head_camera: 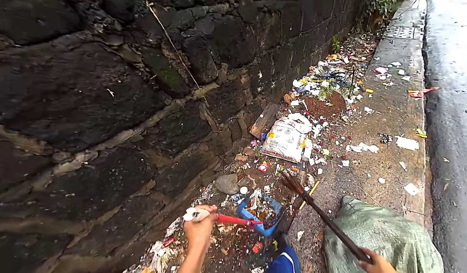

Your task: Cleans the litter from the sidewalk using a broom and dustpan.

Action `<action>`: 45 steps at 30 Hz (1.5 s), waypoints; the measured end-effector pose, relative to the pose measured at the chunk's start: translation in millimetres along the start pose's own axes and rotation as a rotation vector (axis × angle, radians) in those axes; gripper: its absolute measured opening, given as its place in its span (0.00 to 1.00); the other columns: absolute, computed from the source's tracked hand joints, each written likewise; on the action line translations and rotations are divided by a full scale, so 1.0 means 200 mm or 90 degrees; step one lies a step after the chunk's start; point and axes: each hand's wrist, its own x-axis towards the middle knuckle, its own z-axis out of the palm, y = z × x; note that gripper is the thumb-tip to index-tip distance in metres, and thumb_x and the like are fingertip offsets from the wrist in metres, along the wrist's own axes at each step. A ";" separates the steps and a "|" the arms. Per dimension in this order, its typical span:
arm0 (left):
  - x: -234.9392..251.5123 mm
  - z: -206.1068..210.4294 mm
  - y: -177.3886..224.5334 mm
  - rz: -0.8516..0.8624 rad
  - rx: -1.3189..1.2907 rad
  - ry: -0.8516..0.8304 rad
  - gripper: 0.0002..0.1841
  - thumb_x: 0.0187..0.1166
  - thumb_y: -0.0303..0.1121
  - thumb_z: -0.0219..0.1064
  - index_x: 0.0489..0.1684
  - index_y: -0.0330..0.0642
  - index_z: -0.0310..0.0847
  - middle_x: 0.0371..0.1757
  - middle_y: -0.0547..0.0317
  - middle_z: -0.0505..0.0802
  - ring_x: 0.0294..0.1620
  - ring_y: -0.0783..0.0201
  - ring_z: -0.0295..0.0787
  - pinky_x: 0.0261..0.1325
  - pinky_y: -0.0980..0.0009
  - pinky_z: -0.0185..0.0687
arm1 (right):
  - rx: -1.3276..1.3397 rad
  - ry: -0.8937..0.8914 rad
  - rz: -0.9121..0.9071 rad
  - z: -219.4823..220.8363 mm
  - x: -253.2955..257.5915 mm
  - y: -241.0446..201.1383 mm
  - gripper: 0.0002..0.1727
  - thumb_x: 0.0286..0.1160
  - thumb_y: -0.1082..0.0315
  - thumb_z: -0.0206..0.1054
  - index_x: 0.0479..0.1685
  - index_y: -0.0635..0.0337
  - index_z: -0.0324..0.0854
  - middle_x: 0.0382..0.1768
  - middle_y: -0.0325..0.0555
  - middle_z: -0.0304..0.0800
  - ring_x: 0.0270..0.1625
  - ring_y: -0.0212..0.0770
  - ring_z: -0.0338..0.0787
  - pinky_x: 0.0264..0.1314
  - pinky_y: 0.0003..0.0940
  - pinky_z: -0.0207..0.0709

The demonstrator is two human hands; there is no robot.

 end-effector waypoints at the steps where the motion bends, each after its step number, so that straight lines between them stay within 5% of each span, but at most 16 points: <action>1: 0.05 0.07 0.00 0.008 0.000 0.000 0.15 0.53 0.09 0.67 0.35 0.34 0.77 0.38 0.58 0.91 0.35 0.69 0.89 0.32 0.72 0.86 | -0.057 0.014 0.003 -0.12 0.09 -0.14 0.29 0.81 0.59 0.69 0.83 0.49 0.77 0.63 0.67 0.90 0.63 0.71 0.90 0.64 0.76 0.77; 6: 0.26 0.49 -0.04 0.054 -0.034 -0.059 0.14 0.52 0.11 0.67 0.36 0.32 0.78 0.39 0.59 0.91 0.43 0.70 0.89 0.49 0.69 0.88 | -0.344 0.009 -0.010 -0.66 0.70 -0.83 0.37 0.79 0.62 0.68 0.91 0.39 0.66 0.73 0.66 0.84 0.73 0.73 0.83 0.69 0.78 0.71; 8: 0.32 0.63 -0.04 0.083 -0.011 -0.103 0.11 0.56 0.14 0.69 0.37 0.28 0.81 0.40 0.54 0.92 0.45 0.66 0.91 0.54 0.65 0.89 | -0.373 0.012 0.012 -0.68 0.91 -1.05 0.39 0.80 0.61 0.66 0.94 0.34 0.61 0.73 0.67 0.84 0.74 0.72 0.83 0.69 0.78 0.72; 10: 0.33 0.77 -0.04 0.094 0.043 -0.128 0.09 0.58 0.16 0.69 0.37 0.28 0.84 0.40 0.52 0.93 0.46 0.63 0.92 0.55 0.62 0.89 | -0.416 0.026 0.026 -0.52 0.99 -1.24 0.37 0.82 0.65 0.62 0.94 0.44 0.60 0.72 0.71 0.82 0.71 0.74 0.85 0.66 0.75 0.76; 12: 0.32 0.87 -0.03 0.068 0.097 -0.150 0.08 0.63 0.16 0.68 0.38 0.27 0.85 0.42 0.47 0.94 0.48 0.57 0.92 0.59 0.56 0.87 | -0.479 -0.025 0.030 -0.34 1.01 -1.28 0.36 0.82 0.69 0.60 0.94 0.46 0.60 0.73 0.71 0.81 0.70 0.73 0.85 0.65 0.71 0.79; 14: 0.28 0.94 -0.06 0.069 0.128 -0.146 0.07 0.64 0.16 0.66 0.36 0.28 0.86 0.40 0.48 0.94 0.47 0.57 0.93 0.59 0.57 0.87 | -0.515 -0.129 0.018 -0.31 0.98 -1.24 0.39 0.79 0.66 0.62 0.94 0.39 0.59 0.72 0.67 0.84 0.71 0.71 0.86 0.66 0.72 0.78; 17: 0.26 1.02 -0.06 0.092 0.141 -0.125 0.06 0.62 0.16 0.65 0.33 0.30 0.87 0.38 0.49 0.95 0.45 0.56 0.94 0.56 0.56 0.88 | -0.471 -0.188 0.003 -0.61 0.95 -1.20 0.37 0.80 0.60 0.67 0.92 0.29 0.65 0.73 0.60 0.86 0.74 0.69 0.85 0.71 0.76 0.73; 22: 0.28 1.09 -0.04 0.099 0.161 -0.100 0.06 0.60 0.17 0.67 0.31 0.31 0.88 0.37 0.49 0.95 0.44 0.55 0.95 0.56 0.55 0.89 | -0.504 -0.114 -0.037 -1.11 0.93 -1.37 0.33 0.82 0.59 0.66 0.89 0.29 0.69 0.69 0.62 0.89 0.70 0.71 0.86 0.69 0.78 0.72; 26: 0.31 1.16 0.01 0.083 0.121 -0.061 0.06 0.59 0.17 0.65 0.30 0.30 0.86 0.37 0.49 0.95 0.48 0.54 0.94 0.61 0.55 0.87 | -0.598 -0.042 -0.063 -0.94 1.24 -1.55 0.38 0.82 0.67 0.61 0.94 0.35 0.60 0.74 0.68 0.82 0.66 0.74 0.87 0.61 0.76 0.79; 29: 0.27 1.22 0.07 0.065 0.078 -0.008 0.06 0.61 0.18 0.63 0.30 0.29 0.85 0.36 0.52 0.95 0.48 0.60 0.94 0.61 0.62 0.88 | -0.667 -0.124 -0.078 -0.82 1.38 -1.53 0.37 0.79 0.70 0.62 0.92 0.43 0.63 0.75 0.72 0.79 0.68 0.76 0.85 0.61 0.75 0.79; 33: 0.23 1.36 0.04 0.086 0.050 0.036 0.05 0.60 0.17 0.62 0.30 0.28 0.84 0.37 0.52 0.94 0.47 0.63 0.93 0.62 0.65 0.88 | -0.653 -0.210 -0.136 -1.25 1.47 -1.57 0.32 0.81 0.60 0.65 0.88 0.34 0.71 0.69 0.65 0.88 0.69 0.73 0.87 0.65 0.78 0.75; 37: 0.22 1.50 0.02 0.076 0.087 0.060 0.06 0.60 0.20 0.63 0.30 0.29 0.85 0.37 0.50 0.94 0.48 0.59 0.94 0.61 0.61 0.88 | -0.674 -0.130 -0.234 -1.66 1.56 -1.89 0.31 0.84 0.58 0.64 0.88 0.29 0.71 0.67 0.64 0.89 0.67 0.73 0.87 0.64 0.78 0.75; 41: 0.20 1.57 0.04 0.063 0.078 0.102 0.06 0.61 0.19 0.62 0.30 0.28 0.85 0.37 0.49 0.94 0.49 0.59 0.94 0.62 0.62 0.89 | -0.719 -0.066 -0.284 -1.41 1.77 -2.17 0.33 0.86 0.62 0.62 0.91 0.35 0.66 0.69 0.66 0.87 0.68 0.72 0.87 0.64 0.73 0.78; 45: 0.18 1.61 0.08 0.013 0.122 0.119 0.05 0.64 0.19 0.63 0.30 0.29 0.86 0.38 0.49 0.95 0.46 0.59 0.94 0.58 0.60 0.89 | -0.811 -0.127 -0.316 -1.08 1.91 -2.08 0.35 0.84 0.73 0.58 0.93 0.51 0.61 0.76 0.74 0.76 0.70 0.76 0.84 0.64 0.72 0.79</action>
